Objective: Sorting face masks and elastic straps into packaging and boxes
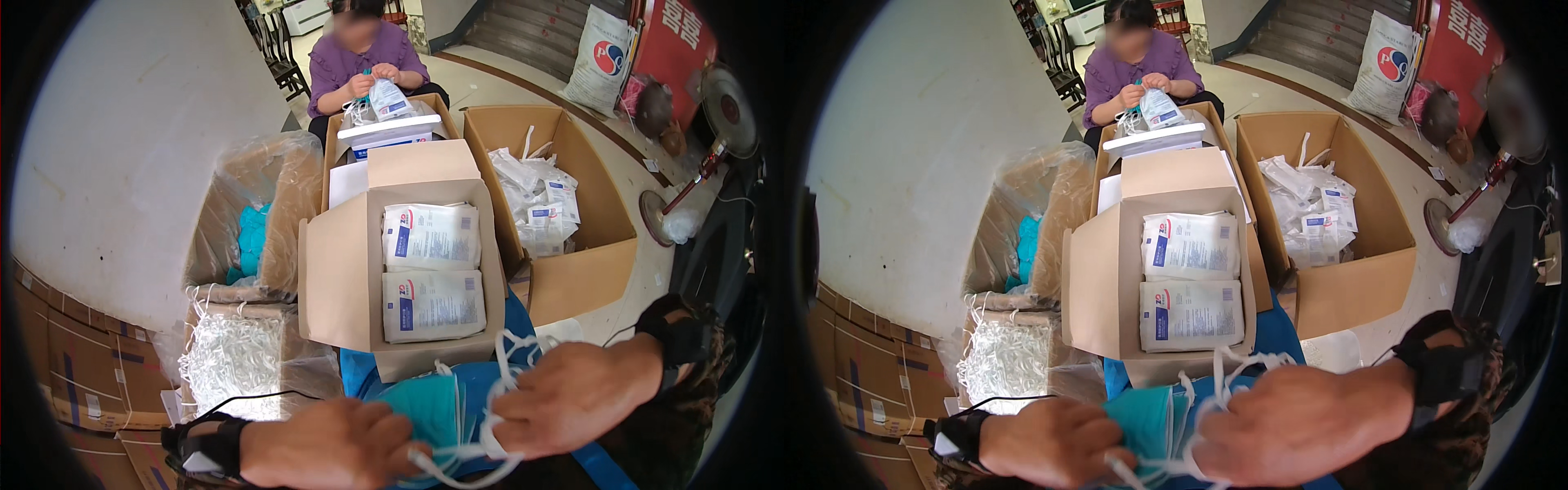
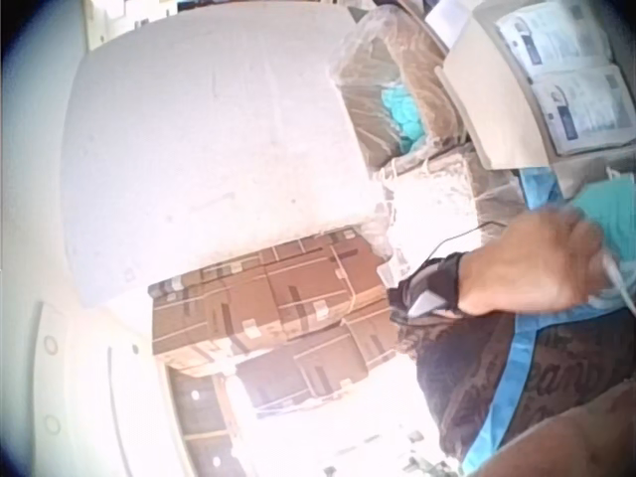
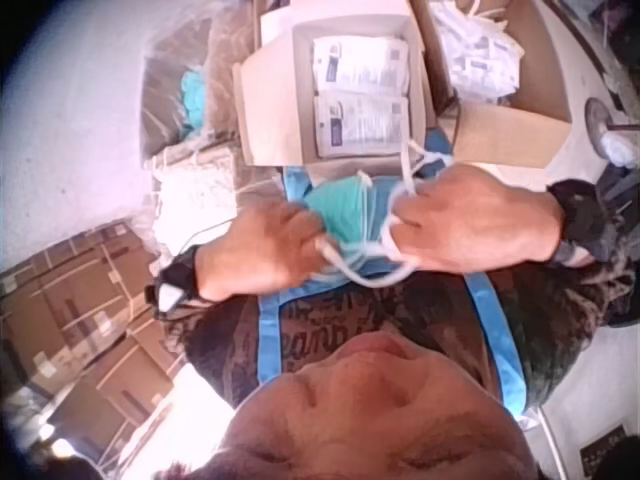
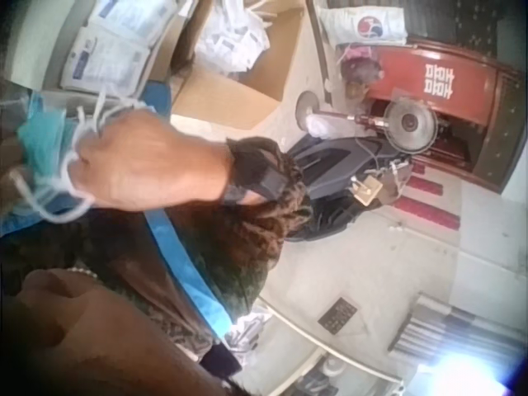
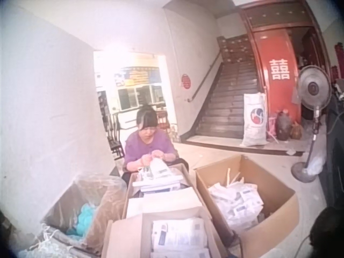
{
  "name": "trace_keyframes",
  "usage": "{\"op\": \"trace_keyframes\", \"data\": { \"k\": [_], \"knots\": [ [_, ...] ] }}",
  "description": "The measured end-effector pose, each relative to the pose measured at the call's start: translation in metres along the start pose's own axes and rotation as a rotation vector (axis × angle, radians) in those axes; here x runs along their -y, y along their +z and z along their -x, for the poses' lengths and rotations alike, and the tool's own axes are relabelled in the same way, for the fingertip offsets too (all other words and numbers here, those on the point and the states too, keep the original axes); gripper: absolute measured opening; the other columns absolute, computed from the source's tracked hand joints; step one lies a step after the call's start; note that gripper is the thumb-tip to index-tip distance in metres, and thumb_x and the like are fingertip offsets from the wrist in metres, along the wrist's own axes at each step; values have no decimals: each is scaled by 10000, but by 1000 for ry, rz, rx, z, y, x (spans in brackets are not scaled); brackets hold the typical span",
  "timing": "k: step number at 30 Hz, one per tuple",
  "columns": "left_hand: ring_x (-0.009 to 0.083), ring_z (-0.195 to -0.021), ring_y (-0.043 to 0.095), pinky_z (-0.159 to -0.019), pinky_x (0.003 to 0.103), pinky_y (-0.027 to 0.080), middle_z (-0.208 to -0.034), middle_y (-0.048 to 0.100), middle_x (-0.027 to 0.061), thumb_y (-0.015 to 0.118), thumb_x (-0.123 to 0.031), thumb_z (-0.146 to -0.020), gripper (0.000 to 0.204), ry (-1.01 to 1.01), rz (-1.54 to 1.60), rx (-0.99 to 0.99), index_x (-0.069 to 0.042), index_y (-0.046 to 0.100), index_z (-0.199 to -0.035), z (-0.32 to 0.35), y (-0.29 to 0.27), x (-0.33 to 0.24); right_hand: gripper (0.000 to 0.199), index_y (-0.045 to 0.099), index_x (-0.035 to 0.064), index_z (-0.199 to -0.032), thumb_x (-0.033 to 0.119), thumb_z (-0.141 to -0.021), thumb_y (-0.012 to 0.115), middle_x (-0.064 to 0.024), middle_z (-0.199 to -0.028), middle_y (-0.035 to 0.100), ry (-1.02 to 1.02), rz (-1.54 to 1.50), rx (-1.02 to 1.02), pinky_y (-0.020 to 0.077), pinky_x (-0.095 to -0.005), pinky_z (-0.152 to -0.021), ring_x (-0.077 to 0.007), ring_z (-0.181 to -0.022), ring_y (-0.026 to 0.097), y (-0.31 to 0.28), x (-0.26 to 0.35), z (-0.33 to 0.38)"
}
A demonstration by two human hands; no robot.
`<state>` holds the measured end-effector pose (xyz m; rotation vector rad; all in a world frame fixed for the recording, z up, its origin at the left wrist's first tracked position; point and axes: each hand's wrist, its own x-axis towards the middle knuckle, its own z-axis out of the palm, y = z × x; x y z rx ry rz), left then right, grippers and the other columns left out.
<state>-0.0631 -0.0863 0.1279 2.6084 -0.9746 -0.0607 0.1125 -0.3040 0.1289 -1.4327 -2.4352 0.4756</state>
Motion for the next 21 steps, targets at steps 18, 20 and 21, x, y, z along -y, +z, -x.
{"op": "trace_keyframes", "data": {
  "k": [18,20,21],
  "knots": [
    [320,-611,544,-513,404,432,-700,500,95,723,-34,-511,319,-604,-384,-300,-80,490,-723,72,-9,52,202,650,73,-1029,155,-859,723,-21,-854,664,518,-759,-440,490,-267,-684,-94,-790,628,24,-58,41],
    [310,-628,549,-520,398,438,-730,508,90,726,-26,-506,330,-557,-415,-303,-82,491,-731,44,-9,64,231,615,52,-1031,121,-845,735,-3,-878,668,564,-1053,-637,496,-222,-663,-64,-781,619,34,-67,6],
    [308,-626,549,-520,396,439,-717,500,89,733,-28,-511,330,-551,-457,-383,-81,489,-727,36,-10,65,244,609,56,-1044,104,-839,732,-7,-877,669,687,-1122,-601,479,-186,-585,-42,-717,607,44,-80,3]
  ]
}}
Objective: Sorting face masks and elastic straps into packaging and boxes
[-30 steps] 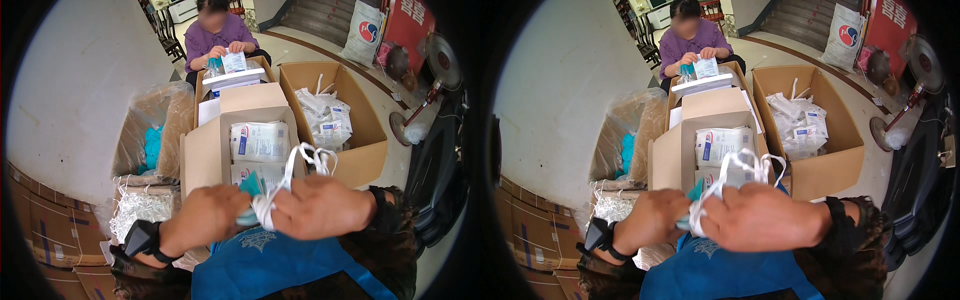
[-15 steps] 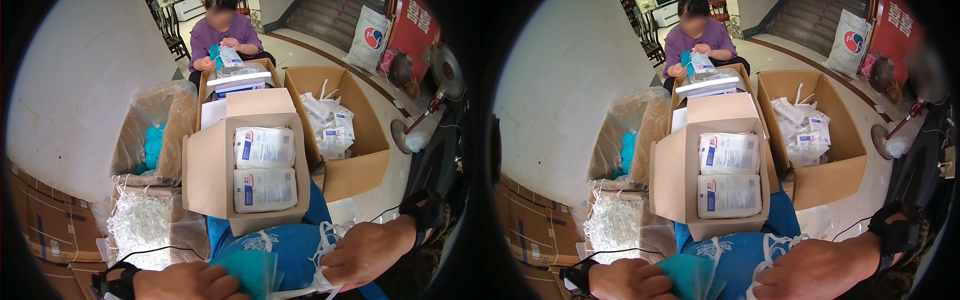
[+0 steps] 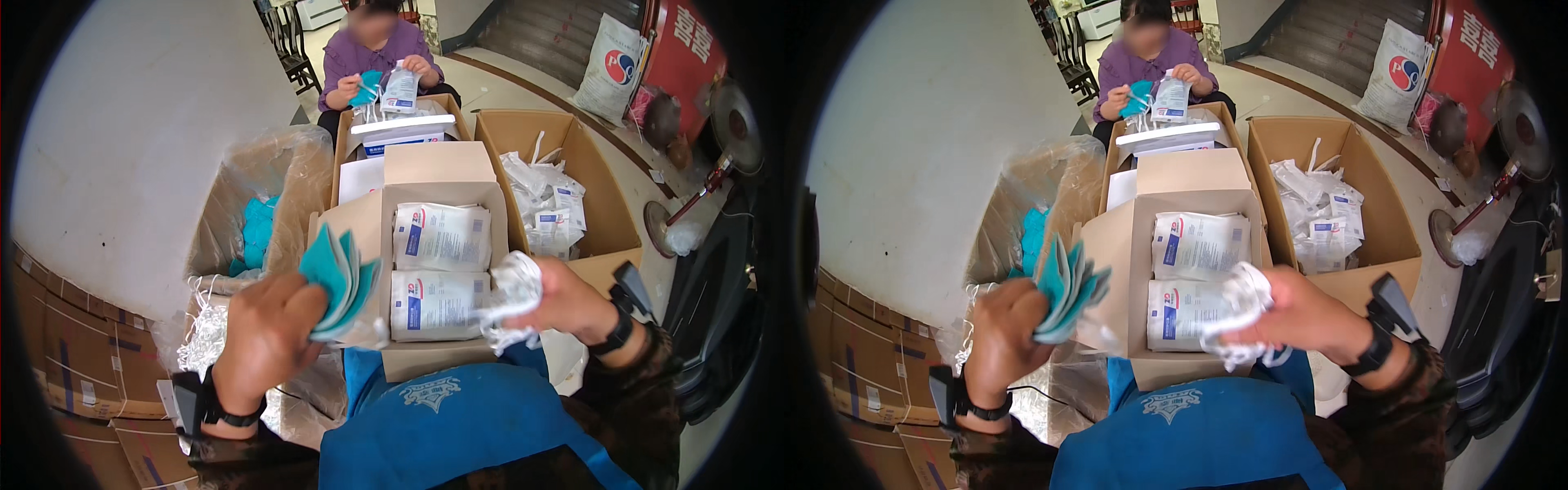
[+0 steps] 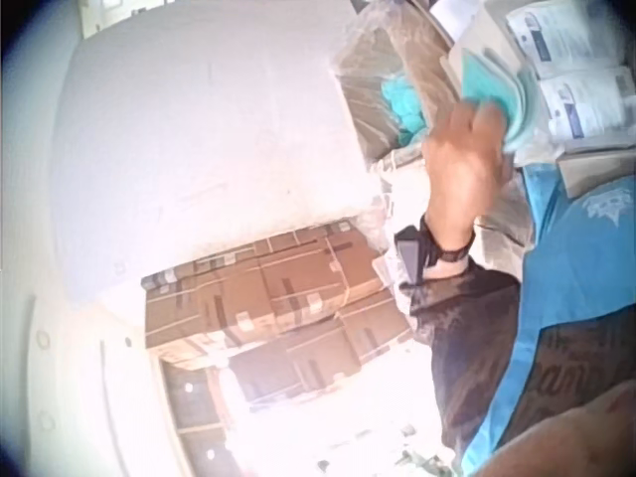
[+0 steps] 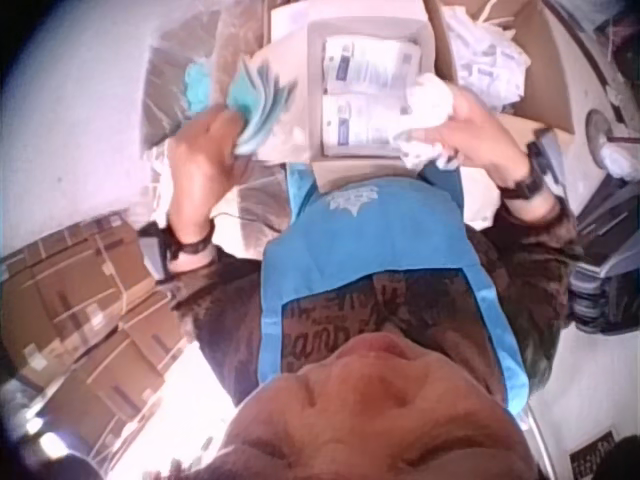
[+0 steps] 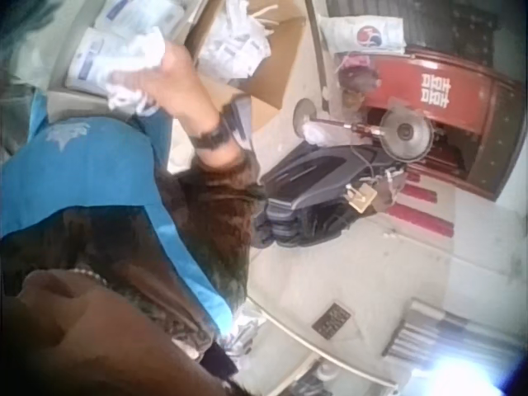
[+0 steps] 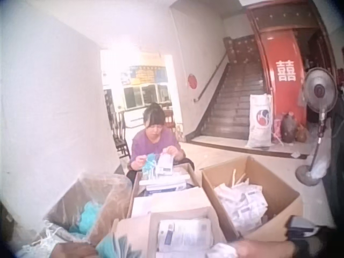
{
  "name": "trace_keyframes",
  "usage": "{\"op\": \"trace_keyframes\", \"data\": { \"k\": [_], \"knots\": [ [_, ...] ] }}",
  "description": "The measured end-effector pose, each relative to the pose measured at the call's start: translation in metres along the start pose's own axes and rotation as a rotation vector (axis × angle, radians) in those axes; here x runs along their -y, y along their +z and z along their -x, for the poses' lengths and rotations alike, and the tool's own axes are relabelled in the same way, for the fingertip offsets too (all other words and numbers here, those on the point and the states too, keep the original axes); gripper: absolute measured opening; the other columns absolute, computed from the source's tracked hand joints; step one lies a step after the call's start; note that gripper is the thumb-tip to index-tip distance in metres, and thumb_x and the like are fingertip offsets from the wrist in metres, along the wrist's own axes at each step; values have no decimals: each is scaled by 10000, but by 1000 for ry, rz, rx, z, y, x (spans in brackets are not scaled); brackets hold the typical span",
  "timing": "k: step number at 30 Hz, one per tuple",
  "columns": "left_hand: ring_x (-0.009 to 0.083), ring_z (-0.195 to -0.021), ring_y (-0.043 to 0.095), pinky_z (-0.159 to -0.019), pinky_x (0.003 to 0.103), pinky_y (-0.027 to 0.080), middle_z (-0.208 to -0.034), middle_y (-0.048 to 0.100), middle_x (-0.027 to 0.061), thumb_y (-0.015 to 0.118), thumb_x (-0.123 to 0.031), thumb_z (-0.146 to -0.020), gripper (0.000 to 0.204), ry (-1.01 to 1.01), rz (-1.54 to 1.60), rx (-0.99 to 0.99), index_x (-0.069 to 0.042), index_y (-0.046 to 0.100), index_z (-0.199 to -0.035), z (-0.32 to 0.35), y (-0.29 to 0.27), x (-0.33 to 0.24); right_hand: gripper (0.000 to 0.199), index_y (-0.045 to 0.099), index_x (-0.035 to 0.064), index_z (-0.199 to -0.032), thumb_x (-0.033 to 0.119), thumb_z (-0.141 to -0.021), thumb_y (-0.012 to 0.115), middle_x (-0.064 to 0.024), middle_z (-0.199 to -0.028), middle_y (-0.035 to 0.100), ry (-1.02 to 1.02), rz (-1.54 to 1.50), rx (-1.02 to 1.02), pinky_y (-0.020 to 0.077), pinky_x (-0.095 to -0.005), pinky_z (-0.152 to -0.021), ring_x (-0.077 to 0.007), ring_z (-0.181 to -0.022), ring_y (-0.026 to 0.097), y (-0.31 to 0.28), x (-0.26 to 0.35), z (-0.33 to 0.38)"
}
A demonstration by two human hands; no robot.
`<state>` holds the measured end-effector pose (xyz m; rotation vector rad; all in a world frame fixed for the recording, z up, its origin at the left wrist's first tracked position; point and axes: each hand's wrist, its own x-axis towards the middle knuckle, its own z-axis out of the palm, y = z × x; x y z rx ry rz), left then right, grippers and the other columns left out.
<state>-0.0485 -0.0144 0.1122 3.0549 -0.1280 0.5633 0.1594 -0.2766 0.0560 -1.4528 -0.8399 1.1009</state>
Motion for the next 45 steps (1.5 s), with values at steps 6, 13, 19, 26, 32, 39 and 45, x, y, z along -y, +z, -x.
{"op": "trace_keyframes", "data": {
  "k": [6,13,19,26,32,39,45],
  "knots": [
    [297,-624,553,-521,388,443,-683,480,86,751,-41,-535,325,42,-5,-191,-79,489,-722,-31,4,-16,248,598,39,-1134,178,-929,605,-60,-925,693,-129,-645,-85,479,-185,-518,-65,-664,626,10,-33,-62],
    [273,-596,526,-513,385,440,-675,462,71,646,3,-535,269,158,-61,-254,-90,496,-738,-49,25,-27,401,555,45,-1241,301,-938,616,-90,-1056,683,12,-999,162,544,-250,-618,-110,-780,656,61,-48,-82],
    [286,-658,576,-551,395,470,-706,506,89,679,-11,-571,271,39,-98,-202,-96,517,-772,-45,44,-22,378,612,36,-1144,196,-829,747,-44,-944,673,-83,-694,440,487,-227,-631,-93,-766,614,59,-53,-46],
    [392,-767,606,-645,462,485,-791,601,164,747,-156,-709,275,-262,647,58,-62,548,-874,-20,77,-48,439,688,101,-1146,56,-717,772,-83,-798,662,-779,699,-121,505,-289,-582,-235,-663,655,35,9,-31],
    [366,-781,623,-645,468,493,-844,627,126,709,-190,-737,269,15,591,262,-75,540,-912,13,82,-50,91,563,66,-786,128,-746,618,-100,-748,573,-673,1453,267,492,-373,-488,-269,-599,617,32,1,2],
    [342,-882,658,-761,395,541,-976,674,127,716,-163,-705,353,-81,601,234,-97,658,-1047,83,38,13,91,641,117,-810,171,-795,713,-54,-780,629,-376,856,344,513,-314,-629,-236,-702,654,-12,35,40],
    [170,-966,615,-843,306,500,-1091,650,105,731,-252,-848,485,-1017,678,-828,18,558,-1212,83,82,193,65,668,62,-870,81,-824,710,-44,-749,621,-192,454,-123,471,-265,-637,-155,-713,630,-18,-8,32]
  ]
}}
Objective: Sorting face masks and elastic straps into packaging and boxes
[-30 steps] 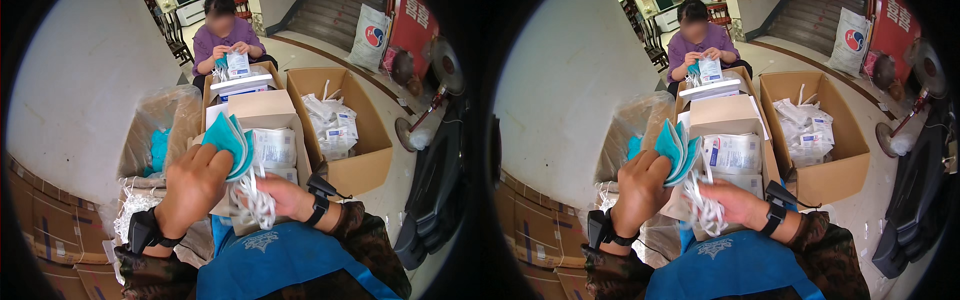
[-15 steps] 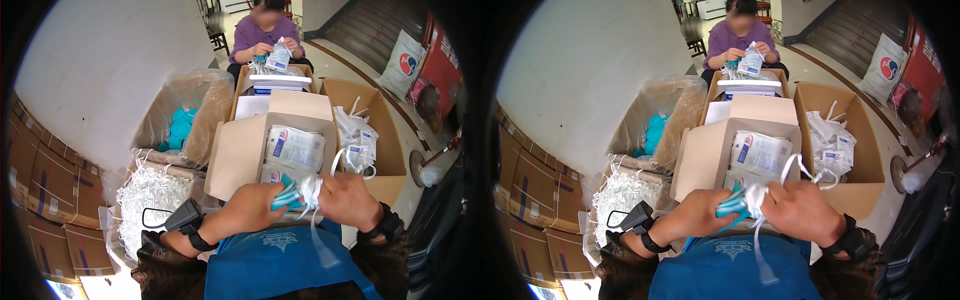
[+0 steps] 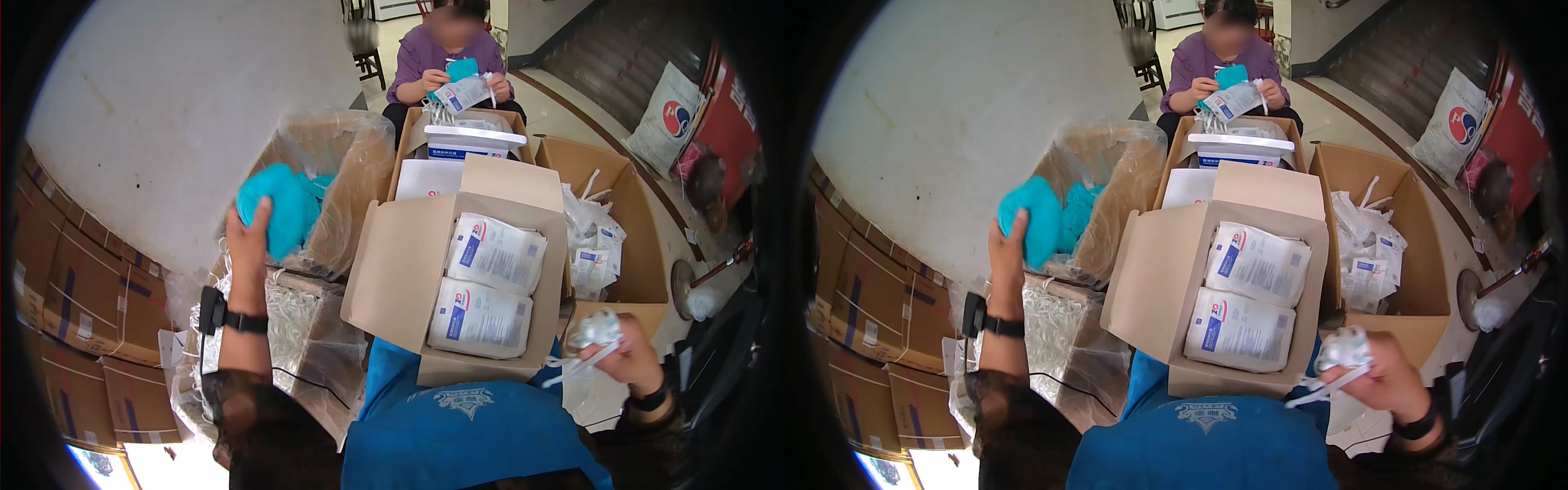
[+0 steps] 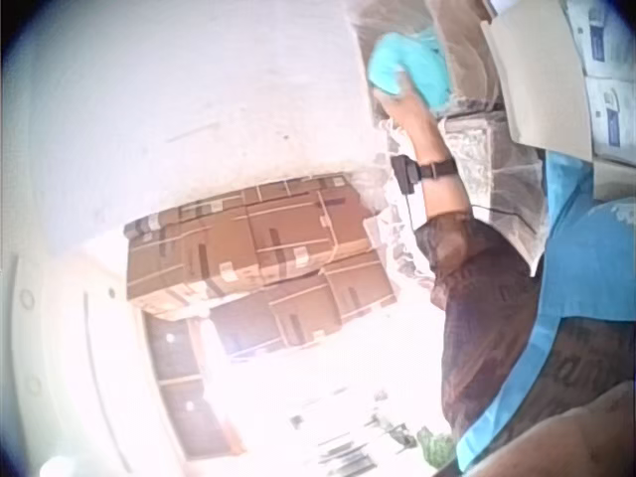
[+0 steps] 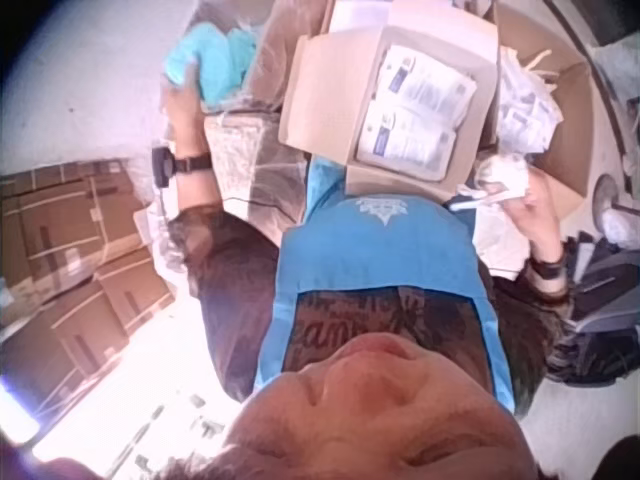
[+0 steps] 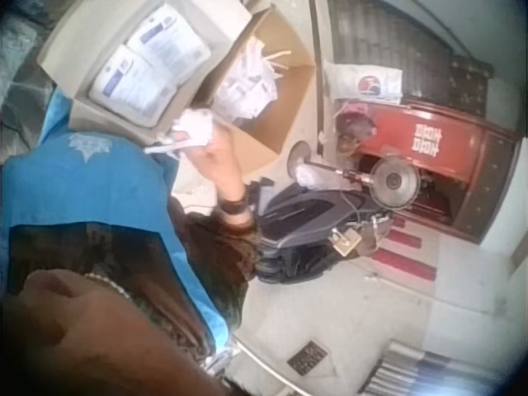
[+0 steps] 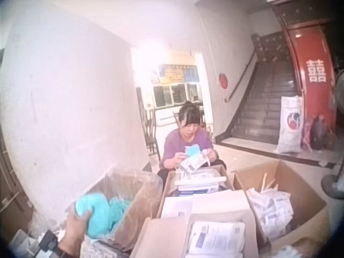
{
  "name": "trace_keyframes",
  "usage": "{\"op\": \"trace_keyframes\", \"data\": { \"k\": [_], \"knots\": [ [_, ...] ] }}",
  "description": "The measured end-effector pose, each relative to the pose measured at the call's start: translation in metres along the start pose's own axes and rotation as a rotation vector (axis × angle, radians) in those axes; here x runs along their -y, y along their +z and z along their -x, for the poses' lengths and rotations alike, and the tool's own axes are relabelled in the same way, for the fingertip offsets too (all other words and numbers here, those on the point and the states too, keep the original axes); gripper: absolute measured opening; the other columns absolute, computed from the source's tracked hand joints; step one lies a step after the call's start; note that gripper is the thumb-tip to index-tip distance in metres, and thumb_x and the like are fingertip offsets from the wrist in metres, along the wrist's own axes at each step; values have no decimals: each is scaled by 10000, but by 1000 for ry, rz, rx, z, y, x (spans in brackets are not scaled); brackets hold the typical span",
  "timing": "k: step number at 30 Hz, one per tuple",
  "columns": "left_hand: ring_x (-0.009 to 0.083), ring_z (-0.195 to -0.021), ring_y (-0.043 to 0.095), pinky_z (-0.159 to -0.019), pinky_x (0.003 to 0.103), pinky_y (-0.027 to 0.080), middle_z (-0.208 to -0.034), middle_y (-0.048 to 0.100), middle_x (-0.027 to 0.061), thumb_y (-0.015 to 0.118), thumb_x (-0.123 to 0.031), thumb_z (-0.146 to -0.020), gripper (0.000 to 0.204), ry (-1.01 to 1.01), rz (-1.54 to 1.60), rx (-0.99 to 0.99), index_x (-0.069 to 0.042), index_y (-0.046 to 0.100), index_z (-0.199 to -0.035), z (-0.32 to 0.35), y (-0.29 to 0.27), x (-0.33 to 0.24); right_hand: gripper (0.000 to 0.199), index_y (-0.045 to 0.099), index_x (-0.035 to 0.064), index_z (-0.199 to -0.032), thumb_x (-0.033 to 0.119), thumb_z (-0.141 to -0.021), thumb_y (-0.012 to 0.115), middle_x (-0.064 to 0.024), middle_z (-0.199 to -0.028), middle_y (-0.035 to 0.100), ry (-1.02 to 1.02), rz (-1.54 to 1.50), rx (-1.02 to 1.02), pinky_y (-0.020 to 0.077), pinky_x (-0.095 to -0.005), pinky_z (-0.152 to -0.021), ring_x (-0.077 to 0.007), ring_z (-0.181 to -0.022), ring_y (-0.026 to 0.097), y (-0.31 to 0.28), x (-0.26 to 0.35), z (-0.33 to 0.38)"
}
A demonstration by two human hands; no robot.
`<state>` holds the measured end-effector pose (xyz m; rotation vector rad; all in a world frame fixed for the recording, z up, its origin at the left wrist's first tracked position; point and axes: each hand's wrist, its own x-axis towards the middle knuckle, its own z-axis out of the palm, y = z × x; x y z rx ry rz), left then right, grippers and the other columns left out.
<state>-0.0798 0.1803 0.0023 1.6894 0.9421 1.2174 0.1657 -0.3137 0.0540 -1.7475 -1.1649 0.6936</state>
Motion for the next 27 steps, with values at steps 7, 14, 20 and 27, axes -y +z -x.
{"op": "trace_keyframes", "data": {
  "k": [7,14,20,27],
  "knots": [
    [147,-893,566,-818,292,475,-952,590,65,727,-273,-863,571,10,-83,-38,35,479,-1274,6,20,50,98,649,15,-942,91,-880,644,-27,-781,627,0,-386,33,463,-239,-592,-99,-701,598,51,-12,-35],
    [163,-955,597,-839,318,491,-1115,607,130,691,-291,-880,582,-147,447,691,-16,425,-1318,176,114,-46,347,540,19,-1205,297,-996,524,-62,-1040,621,297,-883,-22,535,-279,-758,-138,-909,622,90,-34,-92],
    [396,-1191,522,-990,416,432,-1293,511,260,743,-186,-790,760,228,-26,787,34,340,-1396,218,140,-73,439,488,32,-1315,310,-982,557,-29,-1138,590,239,-1144,91,448,-279,-938,-137,-1023,582,123,-35,-87],
    [378,-1092,590,-904,390,489,-1231,566,239,674,-70,-825,745,312,-92,854,-57,295,-1466,224,119,-63,360,492,16,-1274,140,-951,590,-27,-1117,600,150,-630,394,452,-249,-905,-107,-1030,565,110,-30,-78]
  ]
}}
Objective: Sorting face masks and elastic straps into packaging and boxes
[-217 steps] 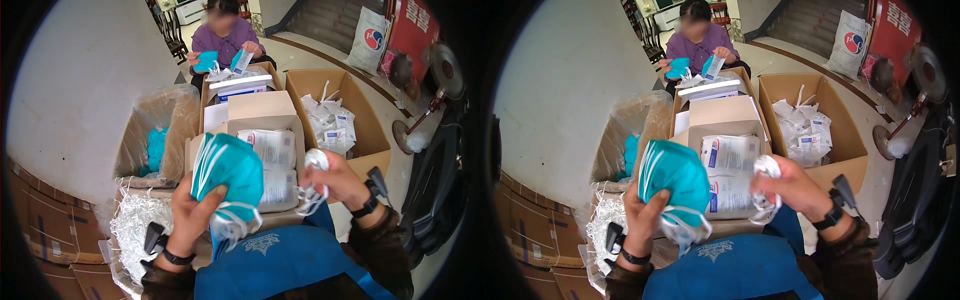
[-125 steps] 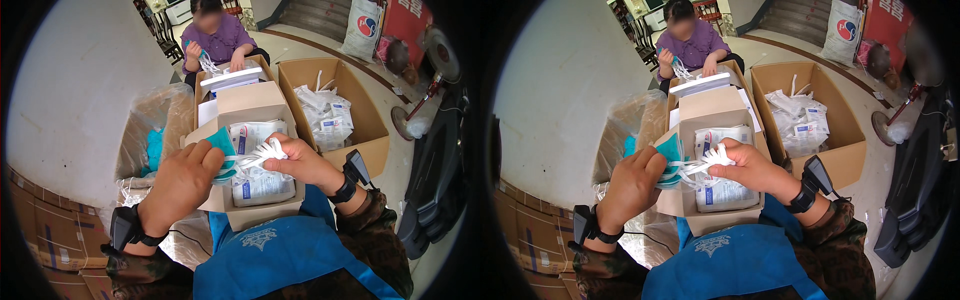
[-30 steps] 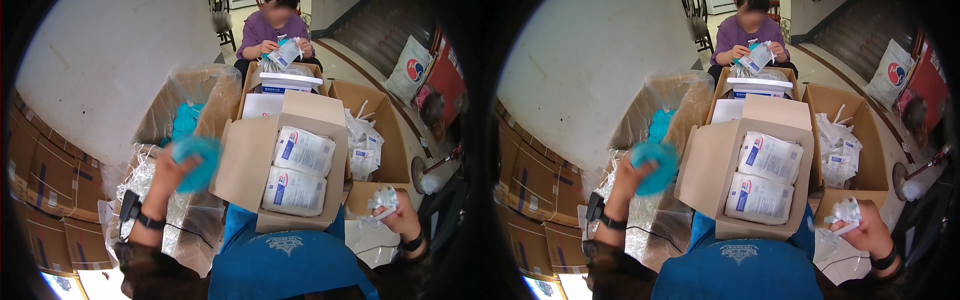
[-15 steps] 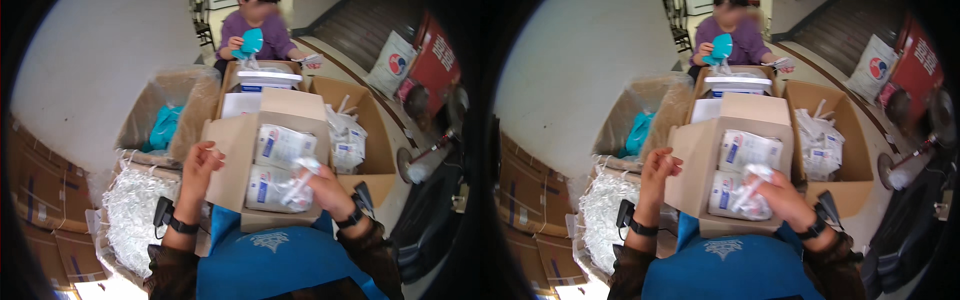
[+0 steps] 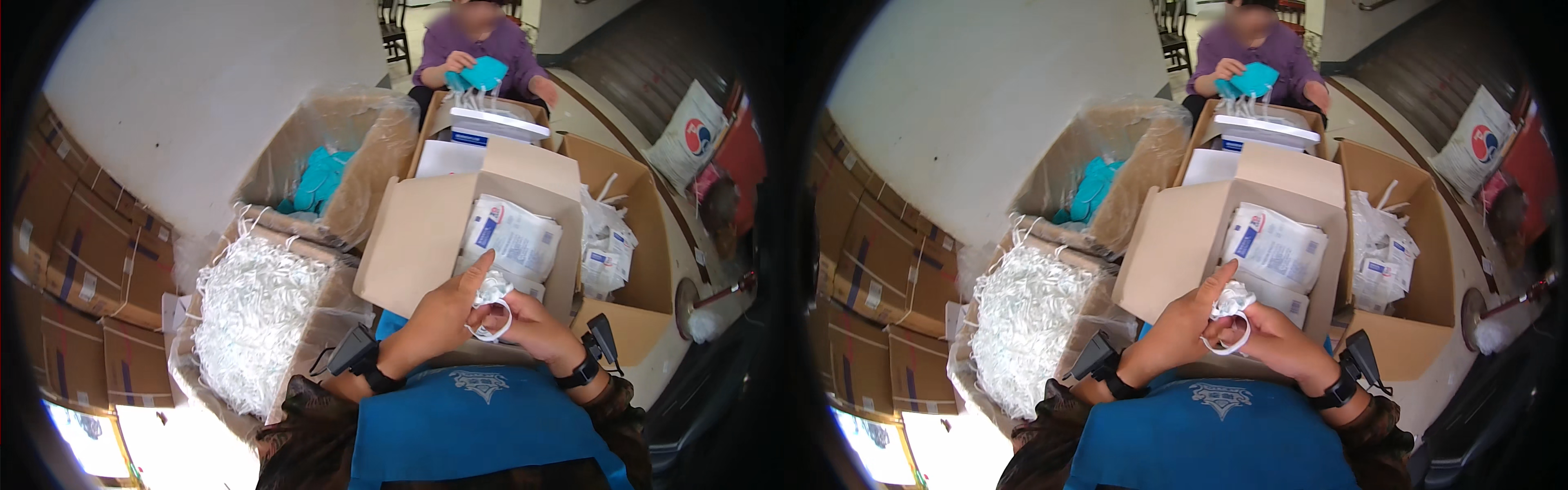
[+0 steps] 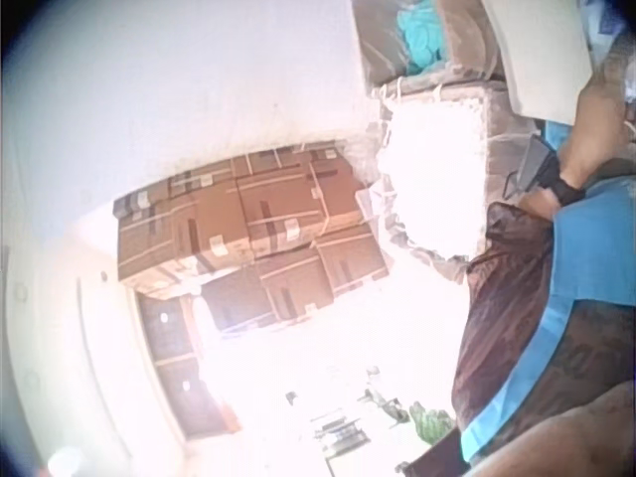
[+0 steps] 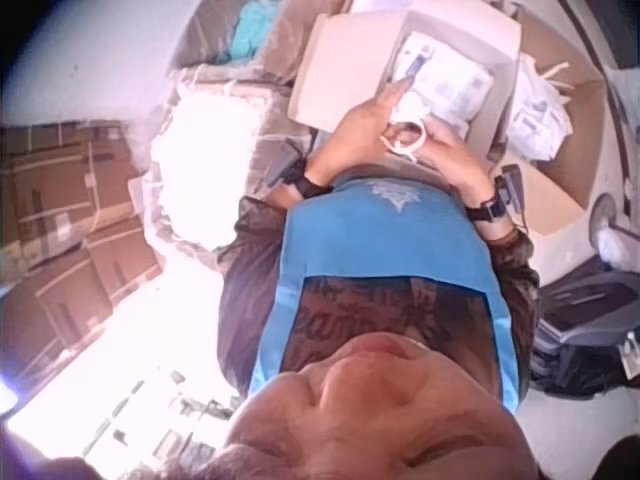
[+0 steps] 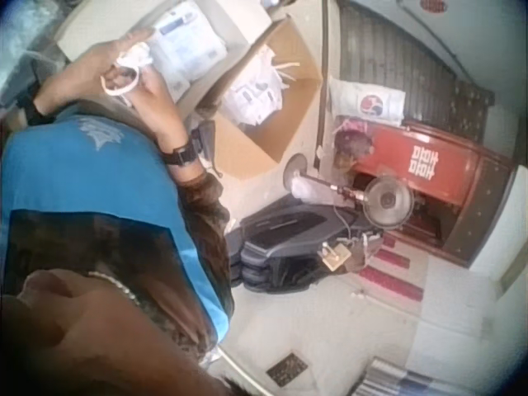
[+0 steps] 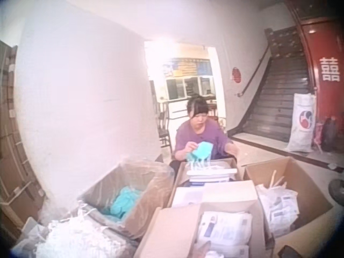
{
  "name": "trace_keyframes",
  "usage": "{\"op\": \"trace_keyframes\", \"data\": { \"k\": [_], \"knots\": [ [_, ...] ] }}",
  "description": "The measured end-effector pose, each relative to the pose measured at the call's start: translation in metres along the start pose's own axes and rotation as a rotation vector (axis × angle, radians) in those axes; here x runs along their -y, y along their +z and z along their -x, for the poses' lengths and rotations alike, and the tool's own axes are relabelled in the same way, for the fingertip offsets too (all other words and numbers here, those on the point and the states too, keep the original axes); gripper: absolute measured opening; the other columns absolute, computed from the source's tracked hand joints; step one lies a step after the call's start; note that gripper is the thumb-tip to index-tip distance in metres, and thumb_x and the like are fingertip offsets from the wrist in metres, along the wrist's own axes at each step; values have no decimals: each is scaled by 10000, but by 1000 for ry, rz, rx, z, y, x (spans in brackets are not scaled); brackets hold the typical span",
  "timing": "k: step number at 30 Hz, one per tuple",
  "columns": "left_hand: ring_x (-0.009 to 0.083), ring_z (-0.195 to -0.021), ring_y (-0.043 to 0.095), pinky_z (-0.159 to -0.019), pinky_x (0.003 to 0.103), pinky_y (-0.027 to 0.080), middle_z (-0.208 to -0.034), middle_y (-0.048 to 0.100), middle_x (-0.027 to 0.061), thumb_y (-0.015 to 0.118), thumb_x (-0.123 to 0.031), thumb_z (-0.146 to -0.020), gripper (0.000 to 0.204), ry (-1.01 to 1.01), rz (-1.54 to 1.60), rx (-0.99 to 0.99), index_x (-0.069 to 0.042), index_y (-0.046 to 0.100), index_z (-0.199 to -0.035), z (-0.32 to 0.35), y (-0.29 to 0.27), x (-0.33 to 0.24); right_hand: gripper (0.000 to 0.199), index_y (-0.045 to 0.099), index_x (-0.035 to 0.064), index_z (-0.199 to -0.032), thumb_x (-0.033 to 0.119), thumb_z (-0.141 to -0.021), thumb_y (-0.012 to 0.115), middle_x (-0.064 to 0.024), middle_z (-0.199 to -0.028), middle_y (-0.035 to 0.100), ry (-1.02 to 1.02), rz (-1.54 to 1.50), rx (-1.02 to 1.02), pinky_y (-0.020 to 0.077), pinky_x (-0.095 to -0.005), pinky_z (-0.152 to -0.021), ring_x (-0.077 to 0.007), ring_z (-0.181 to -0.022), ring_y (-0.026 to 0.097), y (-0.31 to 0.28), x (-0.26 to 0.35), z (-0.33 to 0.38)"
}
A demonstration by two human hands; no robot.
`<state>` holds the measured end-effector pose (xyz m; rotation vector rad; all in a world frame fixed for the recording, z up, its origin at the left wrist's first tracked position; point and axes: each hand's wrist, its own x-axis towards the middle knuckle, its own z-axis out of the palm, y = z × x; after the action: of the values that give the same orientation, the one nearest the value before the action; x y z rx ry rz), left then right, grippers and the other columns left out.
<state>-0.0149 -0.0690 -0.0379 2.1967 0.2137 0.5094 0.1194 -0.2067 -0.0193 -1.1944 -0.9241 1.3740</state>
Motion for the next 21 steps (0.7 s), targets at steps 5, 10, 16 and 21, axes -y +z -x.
{"op": "trace_keyframes", "data": {
  "k": [5,10,16,21],
  "knots": [
    [390,-1045,615,-843,407,516,-1143,616,218,660,-16,-784,626,-75,-10,-223,-66,436,-1366,29,-18,-11,310,525,22,-1276,79,-971,532,-51,-1174,598,-49,226,131,414,-258,-957,-158,-1095,563,18,3,-2],
    [282,-1074,571,-955,370,438,-1159,586,169,462,19,-836,424,-274,-251,-881,-10,525,-1255,66,-107,32,340,585,20,-1268,81,-934,578,-129,-1289,562,-299,348,42,346,-316,-1059,-230,-1240,507,5,7,3],
    [372,-1228,486,-1060,435,356,-1329,519,207,542,24,-741,627,-302,-983,-1148,-55,474,-1359,194,-222,109,217,642,7,-1119,70,-926,566,-117,-1044,633,-359,621,-136,458,-331,-908,-245,-1011,602,-39,19,-4],
    [389,-1281,428,-1106,475,300,-1374,479,207,584,37,-682,707,-708,-978,-1105,-35,450,-1373,220,-212,143,173,642,-14,-981,115,-889,574,-172,-960,632,-348,1092,-189,500,-389,-793,-320,-914,620,-64,14,-31]
  ]
}}
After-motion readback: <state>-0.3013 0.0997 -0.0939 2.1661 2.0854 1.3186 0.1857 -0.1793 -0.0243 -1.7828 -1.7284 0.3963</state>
